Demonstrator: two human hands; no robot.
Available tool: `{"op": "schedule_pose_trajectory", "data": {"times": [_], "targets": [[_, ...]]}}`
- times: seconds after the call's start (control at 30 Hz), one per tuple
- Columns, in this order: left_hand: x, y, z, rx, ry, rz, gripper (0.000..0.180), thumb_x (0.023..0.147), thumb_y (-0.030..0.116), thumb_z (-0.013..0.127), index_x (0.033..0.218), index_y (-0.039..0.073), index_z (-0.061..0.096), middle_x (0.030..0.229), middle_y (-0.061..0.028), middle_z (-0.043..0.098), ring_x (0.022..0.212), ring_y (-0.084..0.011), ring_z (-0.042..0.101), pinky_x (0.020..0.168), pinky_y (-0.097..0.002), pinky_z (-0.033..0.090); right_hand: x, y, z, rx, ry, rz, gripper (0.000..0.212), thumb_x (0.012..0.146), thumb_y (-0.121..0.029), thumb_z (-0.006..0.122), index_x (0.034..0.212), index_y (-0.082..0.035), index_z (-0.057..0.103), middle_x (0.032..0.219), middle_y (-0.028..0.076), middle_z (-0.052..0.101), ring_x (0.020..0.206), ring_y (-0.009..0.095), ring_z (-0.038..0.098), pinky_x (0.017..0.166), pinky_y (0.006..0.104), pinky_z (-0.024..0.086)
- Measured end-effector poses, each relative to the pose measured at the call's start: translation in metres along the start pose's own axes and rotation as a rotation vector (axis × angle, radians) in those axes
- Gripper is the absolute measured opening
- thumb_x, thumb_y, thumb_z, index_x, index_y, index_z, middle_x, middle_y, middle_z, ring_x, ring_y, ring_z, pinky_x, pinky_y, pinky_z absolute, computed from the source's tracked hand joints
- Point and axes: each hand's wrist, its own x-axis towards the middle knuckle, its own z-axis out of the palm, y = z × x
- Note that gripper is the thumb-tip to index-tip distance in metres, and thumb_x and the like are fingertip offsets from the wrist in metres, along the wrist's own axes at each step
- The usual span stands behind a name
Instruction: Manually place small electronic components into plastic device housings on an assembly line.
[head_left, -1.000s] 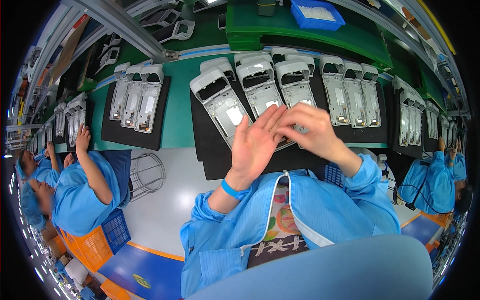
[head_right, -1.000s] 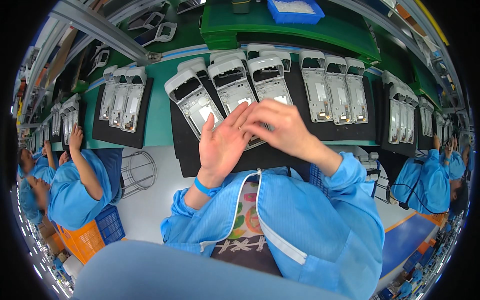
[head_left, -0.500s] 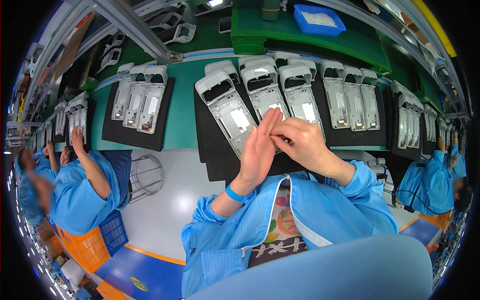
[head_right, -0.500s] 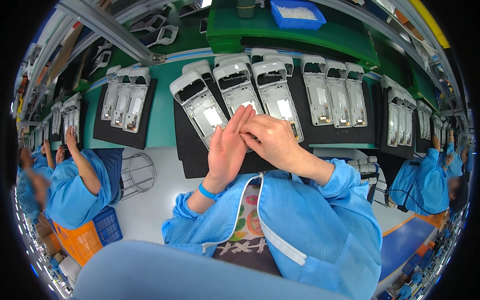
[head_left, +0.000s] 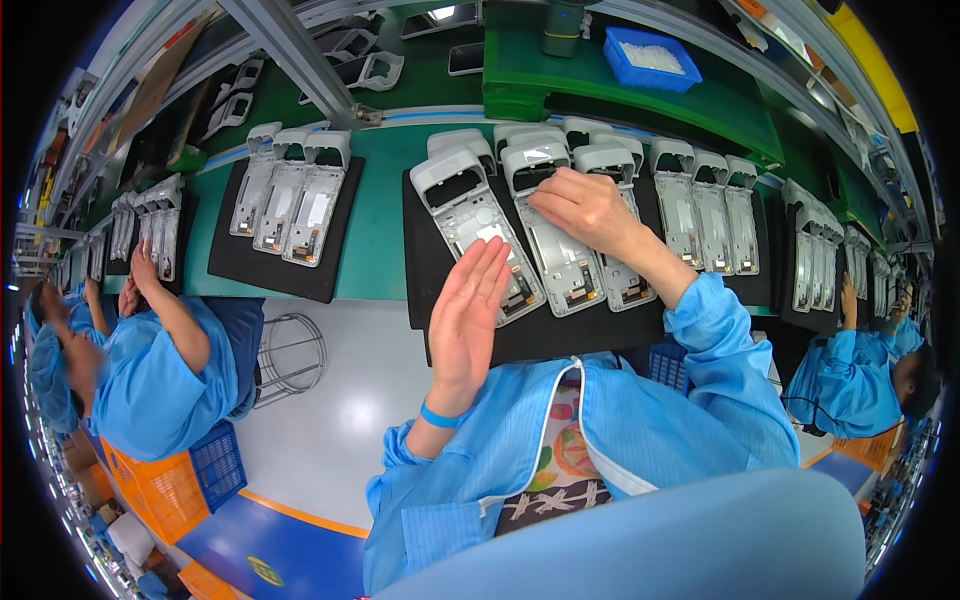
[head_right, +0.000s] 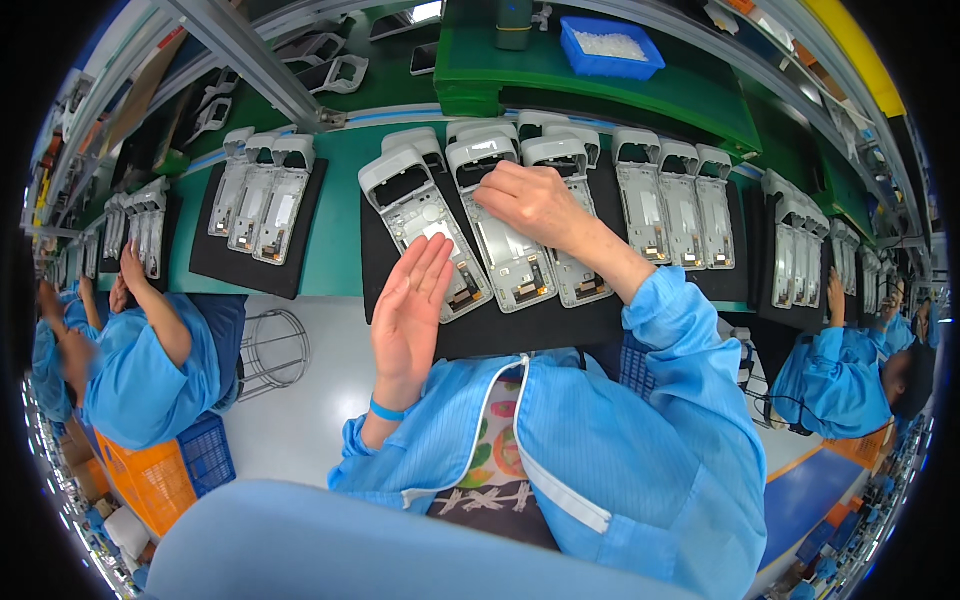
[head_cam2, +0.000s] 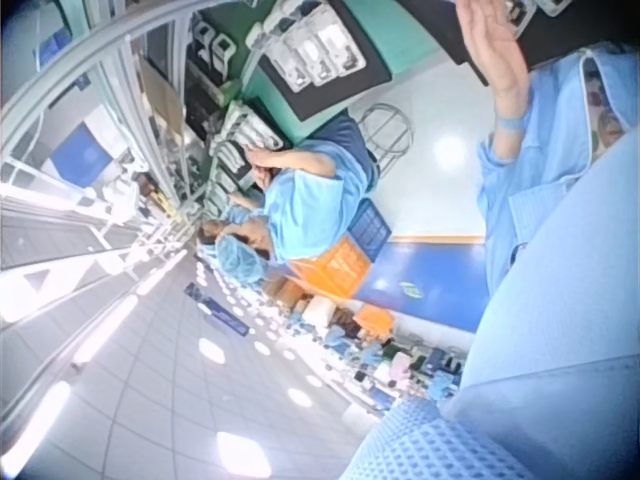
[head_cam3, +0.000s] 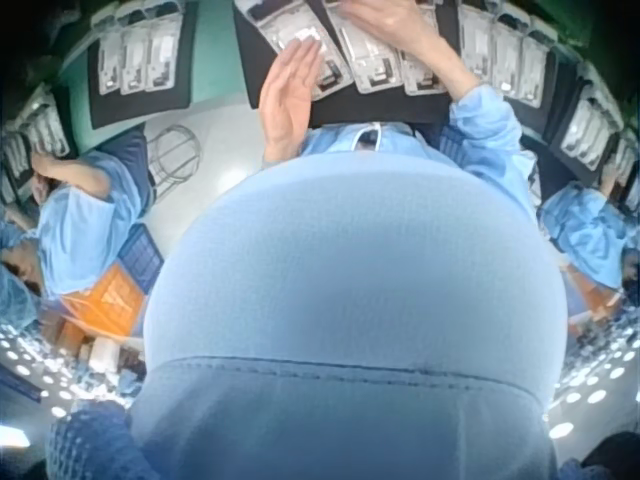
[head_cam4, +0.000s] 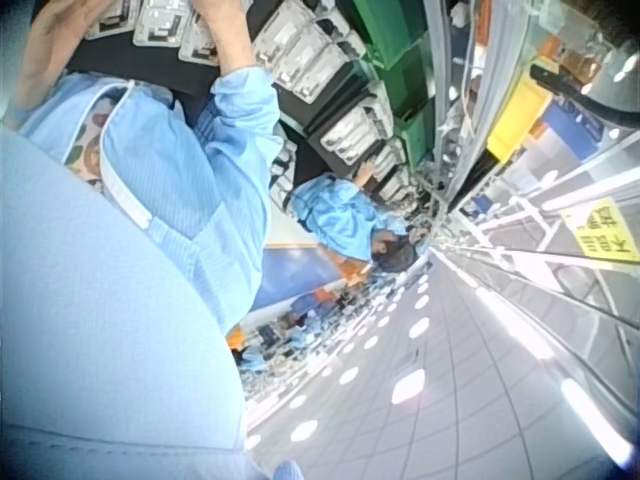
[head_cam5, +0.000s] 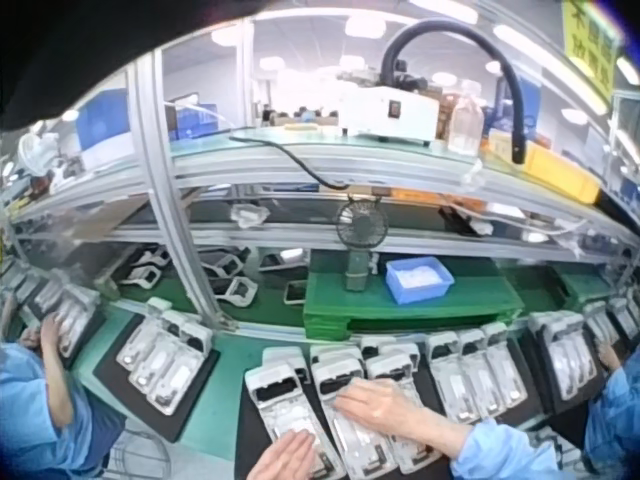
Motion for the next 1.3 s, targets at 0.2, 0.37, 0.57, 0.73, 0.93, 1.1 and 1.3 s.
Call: {"op": "schedule_pose_trajectory", "data": {"times": [0.2, 0.37, 0.57, 0.73, 0.93, 1.1, 1.3], "targets": [[-0.013, 0.024, -0.026, 0.030, 0.069, 0.059, 0.049, 0.106, 0.019, 0.045, 0.146, -0.009, 0.043, 0.148, -0.0284, 0.051, 0.142, -0.0387, 0.048, 0.121, -0.0461, 0.037, 0.006, 0.003, 0.002, -0.082, -0.031, -0.118, 0.021, 0.071, -0.005, 0.075, 0.092, -0.003, 0.071, 0.085, 0.004, 0.067, 0.075, 0.018, 0.066, 0.053, 0.0296, 0.052], [-0.006, 0.035, -0.047, 0.143, 0.087, 0.067, 0.050, 0.105, 0.018, 0.048, 0.146, -0.009, 0.044, 0.147, -0.0279, 0.052, 0.140, -0.0381, 0.050, 0.120, -0.0452, 0.039, -0.001, 0.012, -0.001, -0.123, -0.071, -0.179, 0.025, 0.072, -0.008, 0.071, 0.096, -0.002, 0.070, 0.090, 0.005, 0.066, 0.080, 0.018, 0.067, 0.057, 0.0294, 0.054], [0.019, 0.055, -0.062, 0.653, 0.109, 0.285, 0.044, 0.105, 0.009, 0.048, 0.147, -0.005, 0.046, 0.153, -0.0205, 0.050, 0.144, -0.0334, 0.046, 0.124, -0.0480, 0.032, 0.005, 0.014, 0.005, -0.138, -0.138, -0.280, 0.011, 0.074, -0.012, 0.068, 0.080, -0.006, 0.062, 0.082, 0.004, 0.054, 0.086, 0.019, 0.060, 0.066, 0.0303, 0.056], [0.063, 0.063, -0.061, 0.940, 0.033, 0.335, 0.056, 0.108, 0.006, 0.047, 0.160, 0.000, 0.030, 0.166, -0.0171, 0.031, 0.156, -0.0251, 0.027, 0.128, -0.0420, 0.022, -0.003, 0.002, -0.001, -0.126, -0.146, -0.155, 0.011, 0.077, -0.012, 0.067, 0.085, -0.004, 0.065, 0.086, 0.004, 0.057, 0.089, 0.020, 0.061, 0.071, 0.0329, 0.054], [0.102, 0.060, -0.062, 1.103, -0.049, 0.273, 0.059, 0.107, 0.011, 0.052, 0.161, 0.003, 0.029, 0.167, -0.0164, 0.030, 0.156, -0.0249, 0.025, 0.128, -0.0404, 0.017, -0.031, -0.033, -0.019, -0.003, -0.104, 0.094, 0.025, 0.082, -0.008, 0.067, 0.107, -0.003, 0.068, 0.107, 0.008, 0.064, 0.102, 0.025, 0.061, 0.098, 0.0397, 0.044], [0.111, 0.059, -0.054, 1.284, -0.221, 0.296, 0.056, 0.107, 0.012, 0.053, 0.159, 0.002, 0.035, 0.163, -0.0177, 0.039, 0.157, -0.0300, 0.025, 0.127, -0.0410, 0.018, -0.079, -0.059, -0.050, 0.051, 0.091, 0.413, 0.033, 0.084, -0.005, 0.072, 0.116, -0.004, 0.070, 0.118, 0.009, 0.066, 0.112, 0.026, 0.061, 0.099, 0.0429, 0.044], [0.112, 0.052, -0.041, 1.467, -0.212, 0.357, 0.053, 0.109, 0.017, 0.047, 0.159, 0.004, 0.035, 0.163, -0.0149, 0.040, 0.157, -0.0341, 0.023, 0.127, -0.0436, 0.017, -0.127, -0.082, -0.069, 0.008, 0.156, 0.675, 0.040, 0.086, -0.010, 0.076, 0.125, -0.006, 0.068, 0.133, 0.009, 0.064, 0.125, 0.029, 0.056, 0.103, 0.0446, 0.042]]}}
